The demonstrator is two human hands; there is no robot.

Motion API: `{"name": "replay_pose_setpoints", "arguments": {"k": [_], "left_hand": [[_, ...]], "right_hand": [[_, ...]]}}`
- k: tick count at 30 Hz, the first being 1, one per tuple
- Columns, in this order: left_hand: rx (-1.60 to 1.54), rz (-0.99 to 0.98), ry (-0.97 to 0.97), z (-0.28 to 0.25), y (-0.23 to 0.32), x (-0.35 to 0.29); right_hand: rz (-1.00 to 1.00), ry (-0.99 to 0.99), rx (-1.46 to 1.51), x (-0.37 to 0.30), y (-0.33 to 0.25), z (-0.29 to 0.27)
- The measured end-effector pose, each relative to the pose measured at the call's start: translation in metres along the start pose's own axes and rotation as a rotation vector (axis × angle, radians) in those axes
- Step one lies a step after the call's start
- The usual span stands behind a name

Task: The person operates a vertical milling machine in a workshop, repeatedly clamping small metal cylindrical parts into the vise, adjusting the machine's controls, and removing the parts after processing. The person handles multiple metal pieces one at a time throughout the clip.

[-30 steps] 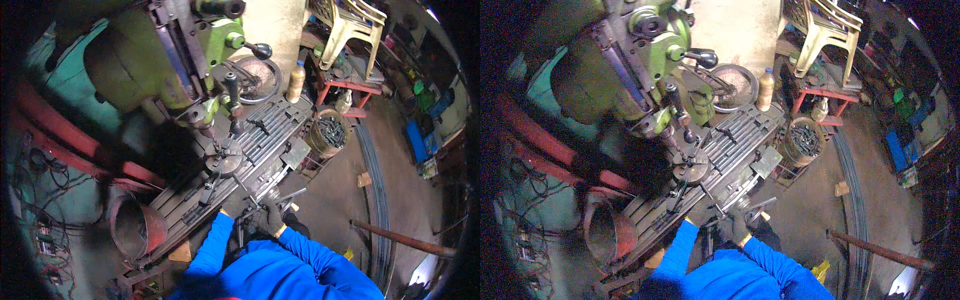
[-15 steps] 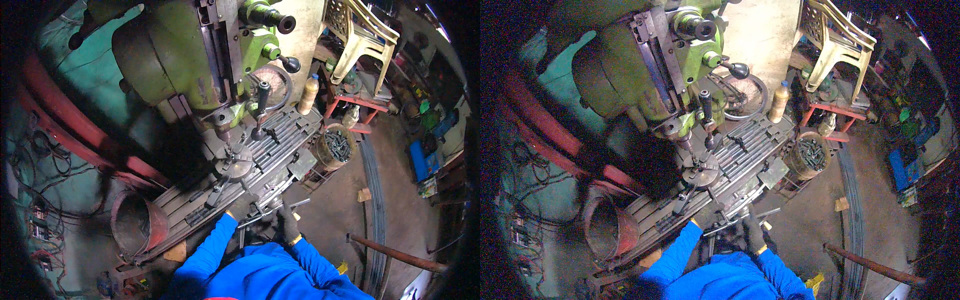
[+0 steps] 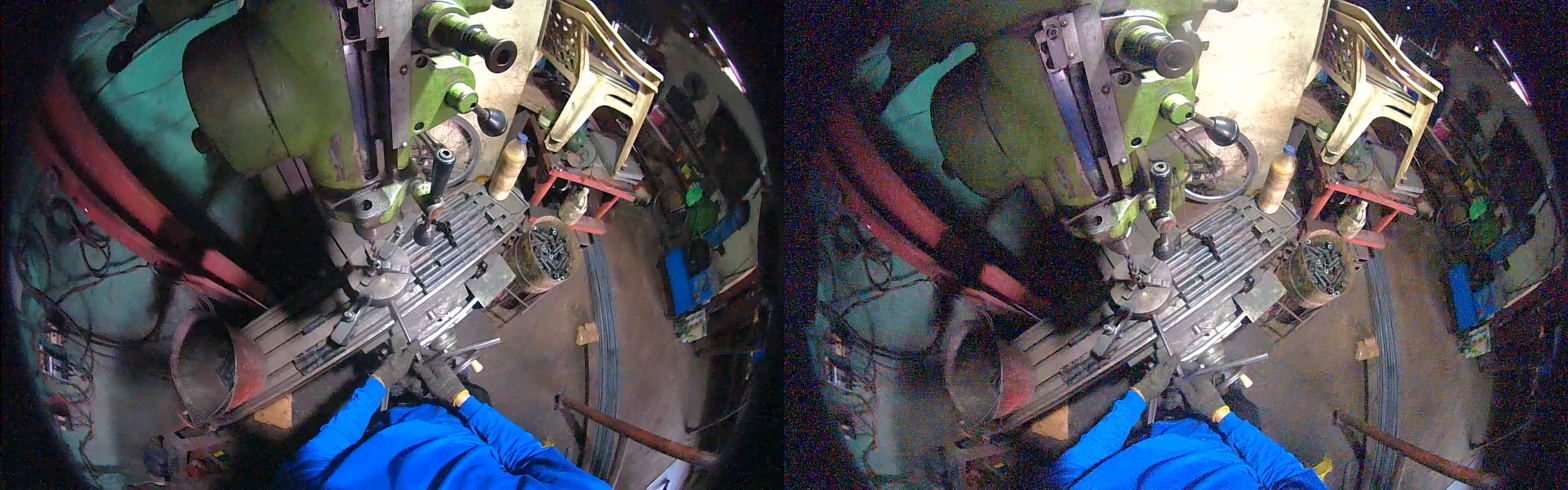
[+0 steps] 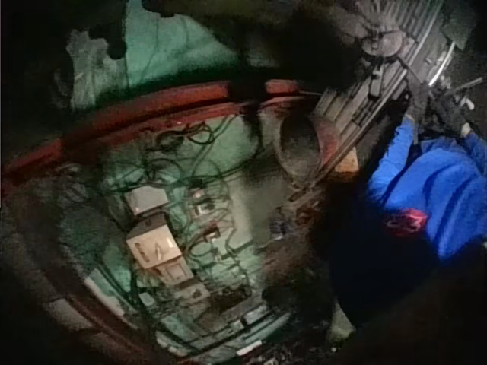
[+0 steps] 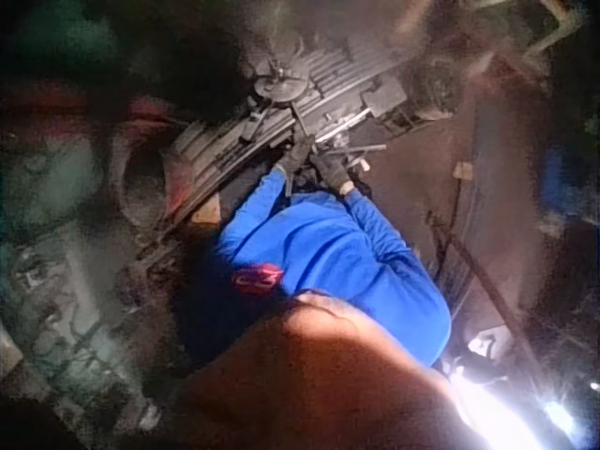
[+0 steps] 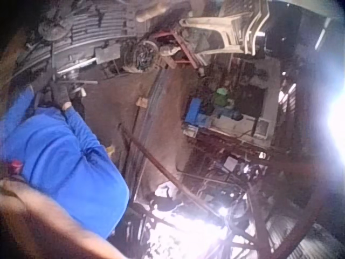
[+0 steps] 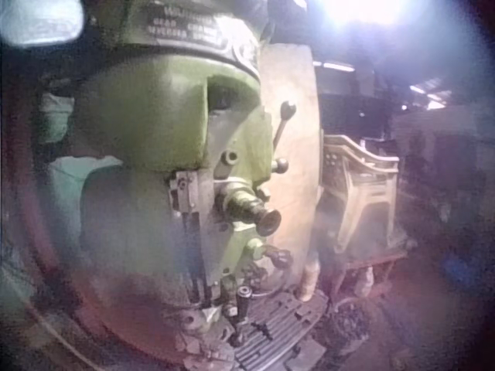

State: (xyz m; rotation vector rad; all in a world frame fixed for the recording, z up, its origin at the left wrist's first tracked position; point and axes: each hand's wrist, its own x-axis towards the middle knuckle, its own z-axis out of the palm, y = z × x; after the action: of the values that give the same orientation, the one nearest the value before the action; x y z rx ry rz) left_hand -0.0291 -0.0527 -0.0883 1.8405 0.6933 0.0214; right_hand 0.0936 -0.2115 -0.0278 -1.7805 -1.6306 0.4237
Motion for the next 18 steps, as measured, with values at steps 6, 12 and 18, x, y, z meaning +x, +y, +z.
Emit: {"name": "replay_pose_setpoints", "arguments": {"k": [6,12,18], "left_hand": [[0.577,0.053,-0.146,0.005,0.066,-0.018],[0.457,-0.038,0.114,0.022,0.058,-0.015],[0.368,-0.272,0.127,0.017,0.069,-0.018]], "right_hand": [[0.523,0.027,0.406,0.022,-0.036,-0.102],[0.116,0.454,0.094,0.107,-0.049,-0.283],[-0.573,1.130,-0.402,0.257,-0.161,-0.452]]}}
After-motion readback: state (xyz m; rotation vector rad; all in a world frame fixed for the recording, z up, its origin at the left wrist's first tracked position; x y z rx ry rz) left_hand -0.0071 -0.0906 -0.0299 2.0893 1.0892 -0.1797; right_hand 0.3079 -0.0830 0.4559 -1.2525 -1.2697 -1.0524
